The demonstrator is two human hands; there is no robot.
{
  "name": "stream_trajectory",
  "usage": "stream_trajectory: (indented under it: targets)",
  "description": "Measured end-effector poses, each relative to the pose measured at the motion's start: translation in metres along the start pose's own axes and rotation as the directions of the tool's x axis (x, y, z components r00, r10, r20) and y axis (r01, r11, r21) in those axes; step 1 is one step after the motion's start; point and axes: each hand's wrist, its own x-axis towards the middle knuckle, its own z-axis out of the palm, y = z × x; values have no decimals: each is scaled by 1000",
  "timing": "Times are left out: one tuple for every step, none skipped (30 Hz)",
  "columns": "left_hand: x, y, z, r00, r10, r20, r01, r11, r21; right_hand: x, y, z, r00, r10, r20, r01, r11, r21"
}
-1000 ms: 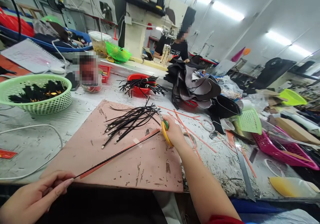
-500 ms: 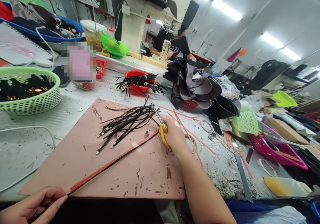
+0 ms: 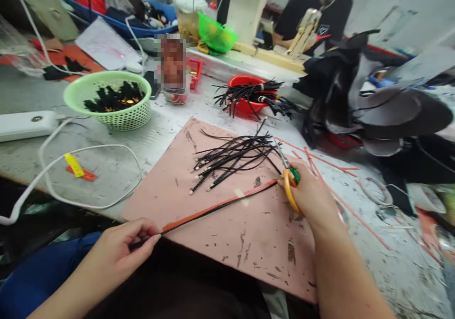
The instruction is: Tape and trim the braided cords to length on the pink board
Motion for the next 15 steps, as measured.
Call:
stream_trajectory:
  targets:
    - [-1,2,0,1000,-14,1,14,1000,10,-1,-1,-2,1000,5,22,-5,1000,-14]
    - [-1,4,0,1000,-23,0,23,1000,14,-2,-3,-4,999,17,45,-16,999,-28]
    - [-2,5,0,1000,-28,-6,28,999,18,-4,-4,-6,998,32,63,-29,999,-41]
    - [-2,5,1,999,-30,-14,30,999,22,-5,-6,-7,996,47,74,-43,998,-49]
    - [-3,6,1,999,-28,-22,29,999,24,-6,-7,-9,995,61,82,-57,997,-52]
    - [-3,6,1,999,-25,-30,26,999,22,-6,-8,-10,994,70,85,-66,996,-52]
    - [-3,5,2,999,-20,-36,21,1000,17,-7,-9,-10,993,77,88,-72,996,-50]
    - [-2,5,2,999,-17,-41,17,1000,12,-7,-10,-10,992,83,92,-79,996,-47]
    - [-2,5,2,999,-16,-46,16,1000,6,-7,-11,-11,992,86,93,-82,996,-45]
    - [-2,5,2,999,-16,-52,16,1000,1,-7,-13,-11,992,87,87,-83,996,-45]
    - [-2,5,2,998,-18,-59,18,1000,-4,-8,-14,-11,993,87,77,-84,995,-48]
    - [-1,5,3,998,-24,-64,24,1000,-8,-9,-14,-12,993,95,62,-92,994,-53]
    - [-1,5,3,997,-31,-70,31,999,-10,-11,-14,-14,993,111,47,-109,992,-57]
    - [-1,6,3,997,-39,-74,38,999,-9,-14,-13,-16,991,131,25,-130,990,-55]
    - [-1,6,3,996,-44,-78,44,999,-6,-17,-9,-18,988,151,-8,-151,988,-43]
